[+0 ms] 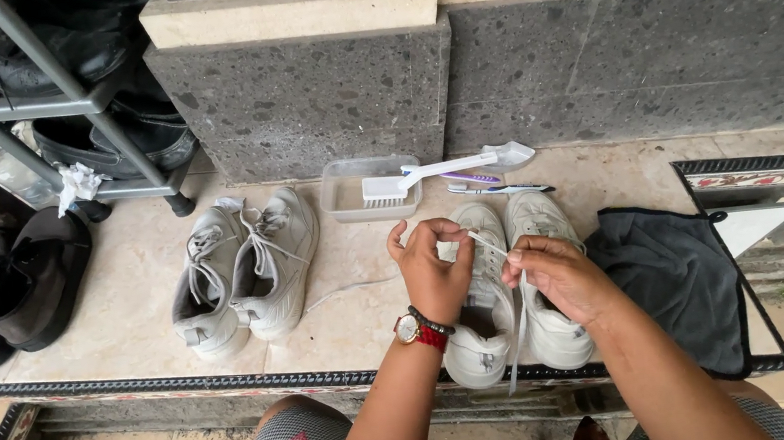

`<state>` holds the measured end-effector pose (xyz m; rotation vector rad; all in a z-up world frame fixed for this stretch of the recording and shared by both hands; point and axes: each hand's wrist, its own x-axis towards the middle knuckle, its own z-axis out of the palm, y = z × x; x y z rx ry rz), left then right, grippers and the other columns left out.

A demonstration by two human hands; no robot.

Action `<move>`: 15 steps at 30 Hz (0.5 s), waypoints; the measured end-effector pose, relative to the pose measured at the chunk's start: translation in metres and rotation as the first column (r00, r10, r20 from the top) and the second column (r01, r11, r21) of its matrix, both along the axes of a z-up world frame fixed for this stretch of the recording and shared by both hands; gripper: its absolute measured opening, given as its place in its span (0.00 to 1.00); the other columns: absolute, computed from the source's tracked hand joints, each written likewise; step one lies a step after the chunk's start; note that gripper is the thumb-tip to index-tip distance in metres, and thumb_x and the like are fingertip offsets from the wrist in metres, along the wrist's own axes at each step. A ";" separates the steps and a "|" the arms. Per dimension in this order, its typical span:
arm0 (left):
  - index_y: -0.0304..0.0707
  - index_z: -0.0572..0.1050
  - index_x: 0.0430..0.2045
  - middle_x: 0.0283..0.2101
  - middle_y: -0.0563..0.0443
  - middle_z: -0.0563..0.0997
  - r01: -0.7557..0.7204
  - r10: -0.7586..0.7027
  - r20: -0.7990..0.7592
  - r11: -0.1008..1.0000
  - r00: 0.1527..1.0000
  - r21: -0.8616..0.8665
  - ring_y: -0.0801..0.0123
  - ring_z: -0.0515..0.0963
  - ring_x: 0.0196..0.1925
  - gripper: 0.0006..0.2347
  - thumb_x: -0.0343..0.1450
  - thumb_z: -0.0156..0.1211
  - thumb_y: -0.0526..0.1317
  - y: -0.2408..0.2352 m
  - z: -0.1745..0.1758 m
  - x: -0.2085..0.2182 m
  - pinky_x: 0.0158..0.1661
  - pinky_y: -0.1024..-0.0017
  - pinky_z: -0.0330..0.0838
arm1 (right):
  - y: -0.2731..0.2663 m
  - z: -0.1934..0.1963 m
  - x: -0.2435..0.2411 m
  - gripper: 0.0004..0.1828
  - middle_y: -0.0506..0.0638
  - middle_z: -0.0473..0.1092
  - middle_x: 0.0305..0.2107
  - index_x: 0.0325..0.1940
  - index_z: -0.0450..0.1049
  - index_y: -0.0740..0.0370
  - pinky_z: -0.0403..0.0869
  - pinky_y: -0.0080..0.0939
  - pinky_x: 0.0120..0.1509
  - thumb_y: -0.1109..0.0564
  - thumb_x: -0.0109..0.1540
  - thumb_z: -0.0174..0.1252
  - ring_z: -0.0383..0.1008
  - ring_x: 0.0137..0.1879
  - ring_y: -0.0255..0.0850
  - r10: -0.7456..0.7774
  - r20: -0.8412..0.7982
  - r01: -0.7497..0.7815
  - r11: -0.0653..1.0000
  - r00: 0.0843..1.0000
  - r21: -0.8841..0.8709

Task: Lacing up a pair of white sneakers and then wiping them with a sponge as a finishing step.

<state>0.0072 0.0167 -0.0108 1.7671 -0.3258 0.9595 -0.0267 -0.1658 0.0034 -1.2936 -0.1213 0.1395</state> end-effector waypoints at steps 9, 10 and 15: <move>0.46 0.77 0.23 0.24 0.60 0.82 0.100 -0.102 0.014 0.992 0.995 0.082 0.67 0.82 0.34 0.10 0.59 0.73 0.29 -0.003 0.013 -0.006 0.64 0.53 0.51 | 0.006 -0.004 0.004 0.18 0.59 0.72 0.20 0.33 0.75 0.71 0.71 0.38 0.45 0.55 0.69 0.50 0.74 0.30 0.43 0.135 0.013 -0.134 0.989 0.991 -0.055; 0.46 0.77 0.23 0.24 0.60 0.82 0.100 -0.101 0.015 0.992 0.995 0.082 0.67 0.82 0.34 0.10 0.59 0.73 0.29 0.001 0.011 -0.004 0.64 0.53 0.51 | 0.005 0.001 0.001 0.18 0.59 0.72 0.20 0.33 0.75 0.71 0.71 0.38 0.45 0.55 0.69 0.50 0.74 0.30 0.43 0.136 0.013 -0.135 0.989 0.991 -0.055; 0.46 0.77 0.27 0.25 0.58 0.82 -0.065 0.046 -0.175 0.992 0.984 -0.106 0.66 0.82 0.34 0.08 0.62 0.72 0.32 0.019 -0.017 0.012 0.61 0.62 0.56 | -0.017 0.016 0.003 0.16 0.52 0.62 0.20 0.30 0.68 0.65 0.66 0.38 0.40 0.56 0.71 0.47 0.65 0.29 0.40 0.060 0.151 -0.075 0.992 0.987 0.097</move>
